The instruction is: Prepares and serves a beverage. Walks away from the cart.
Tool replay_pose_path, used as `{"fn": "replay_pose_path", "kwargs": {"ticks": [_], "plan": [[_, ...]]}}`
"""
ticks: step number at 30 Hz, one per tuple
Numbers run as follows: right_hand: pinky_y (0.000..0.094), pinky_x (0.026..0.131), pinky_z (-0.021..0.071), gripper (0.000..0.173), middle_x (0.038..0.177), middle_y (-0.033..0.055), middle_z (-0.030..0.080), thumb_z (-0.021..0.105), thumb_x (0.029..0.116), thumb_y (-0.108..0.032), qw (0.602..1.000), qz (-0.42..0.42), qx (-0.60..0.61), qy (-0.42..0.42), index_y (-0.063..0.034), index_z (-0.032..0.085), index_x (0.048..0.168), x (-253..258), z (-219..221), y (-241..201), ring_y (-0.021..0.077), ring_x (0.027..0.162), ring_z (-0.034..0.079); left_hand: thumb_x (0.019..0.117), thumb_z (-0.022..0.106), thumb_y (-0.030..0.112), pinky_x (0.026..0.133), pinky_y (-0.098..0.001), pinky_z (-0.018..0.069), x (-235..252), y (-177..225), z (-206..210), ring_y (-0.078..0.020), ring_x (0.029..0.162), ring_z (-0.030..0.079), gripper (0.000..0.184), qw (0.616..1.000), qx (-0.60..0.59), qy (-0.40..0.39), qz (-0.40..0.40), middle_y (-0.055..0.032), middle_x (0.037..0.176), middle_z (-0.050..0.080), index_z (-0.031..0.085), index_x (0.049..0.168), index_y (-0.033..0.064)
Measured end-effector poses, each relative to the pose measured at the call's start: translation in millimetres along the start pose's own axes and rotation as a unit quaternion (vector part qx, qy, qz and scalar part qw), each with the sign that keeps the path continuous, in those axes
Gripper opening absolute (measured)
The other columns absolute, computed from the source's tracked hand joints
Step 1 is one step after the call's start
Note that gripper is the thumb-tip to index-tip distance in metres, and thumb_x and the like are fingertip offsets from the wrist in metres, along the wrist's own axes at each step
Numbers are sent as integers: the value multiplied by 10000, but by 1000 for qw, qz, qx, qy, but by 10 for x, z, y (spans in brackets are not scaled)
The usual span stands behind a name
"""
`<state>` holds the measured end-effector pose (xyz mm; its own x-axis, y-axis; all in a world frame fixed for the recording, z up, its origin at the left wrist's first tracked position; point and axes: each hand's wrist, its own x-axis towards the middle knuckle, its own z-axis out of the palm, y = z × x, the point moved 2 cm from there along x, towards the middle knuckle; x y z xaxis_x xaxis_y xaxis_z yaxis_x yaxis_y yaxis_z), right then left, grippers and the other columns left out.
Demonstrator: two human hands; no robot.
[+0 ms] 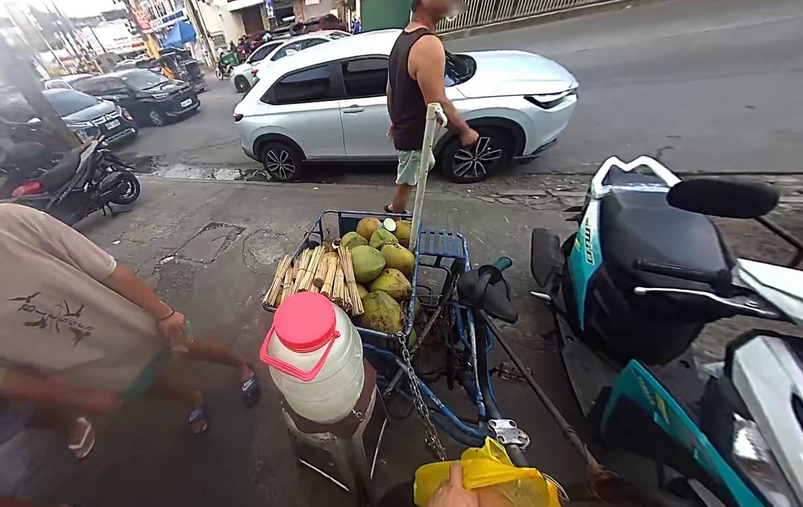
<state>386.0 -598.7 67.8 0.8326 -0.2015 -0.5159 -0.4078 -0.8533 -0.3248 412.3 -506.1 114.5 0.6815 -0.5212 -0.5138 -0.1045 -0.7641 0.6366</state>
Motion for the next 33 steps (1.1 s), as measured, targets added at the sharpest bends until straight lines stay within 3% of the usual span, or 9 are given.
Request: {"fn": "replay_pose_path", "kwargs": {"ticks": [3,5,8,10,13,16,19,22,33], "plan": [[604,1095,419,486,1399,309,574,442,1074,-254,994,38,-23,-100,81,533,1413,-37,-165,-81,455,1320,548,1001,548,77,1030,-526,534,33,-107,106,-386,1293,589,328,999,27,13,21,-177,1625,365,669,1302,28],[612,1040,467,427,1295,307,637,542,1023,-221,997,28,-27,-71,90,620,1304,-29,-130,-106,456,1247,600,955,601,54,1008,-521,552,35,-181,58,-362,1302,587,369,998,47,-6,35,-150,1670,289,670,1317,79],[618,1101,411,418,1356,295,606,572,1019,-226,994,-7,-32,-104,56,629,1322,-105,-219,-45,458,1308,546,972,644,163,1123,-481,471,-122,-296,-138,-322,1439,464,461,992,-19,-72,103,-162,1695,217,625,1428,228],[640,1088,413,489,1402,300,567,585,1017,-300,991,-1,-25,-129,43,594,1366,-88,-313,42,465,1329,526,985,646,158,1163,-438,417,-212,-503,-262,-291,1439,456,324,972,-188,-69,124,-183,1608,392,719,1298,122],[617,1089,428,679,1423,283,550,670,940,-421,994,44,21,-97,45,535,1414,-34,-383,106,427,1339,530,961,627,82,1025,-387,528,-110,-1031,-299,-250,1224,621,244,951,-291,83,57,-191,1337,632,729,1158,-20],[568,1105,433,663,1356,255,611,728,893,-384,994,36,69,-73,38,566,1378,-110,-370,137,377,1312,564,819,834,229,1199,-562,326,40,-1268,-53,-378,1476,376,821,993,-98,66,7,-191,1581,431,462,1535,76],[544,1110,430,560,1337,245,629,711,930,-297,992,12,95,-79,38,583,1361,-172,-389,67,352,1300,578,693,936,325,1232,-689,62,154,-1091,213,-391,1570,169,1159,998,12,18,67,-148,1674,296,286,1630,122],[531,1112,427,526,1328,258,630,692,950,-263,993,15,94,-75,54,582,1354,-200,-384,38,352,1293,582,716,904,228,1235,-681,4,266,-1051,328,-335,1563,232,1009,996,17,35,86,-110,1608,431,395,1578,103],[485,967,504,438,1096,263,686,764,889,-172,983,43,174,27,112,632,1195,-353,-300,135,320,1040,670,828,808,229,1183,-755,112,276,-1156,394,-383,1473,410,694,974,48,165,147,-131,1441,609,557,1449,48]]}}
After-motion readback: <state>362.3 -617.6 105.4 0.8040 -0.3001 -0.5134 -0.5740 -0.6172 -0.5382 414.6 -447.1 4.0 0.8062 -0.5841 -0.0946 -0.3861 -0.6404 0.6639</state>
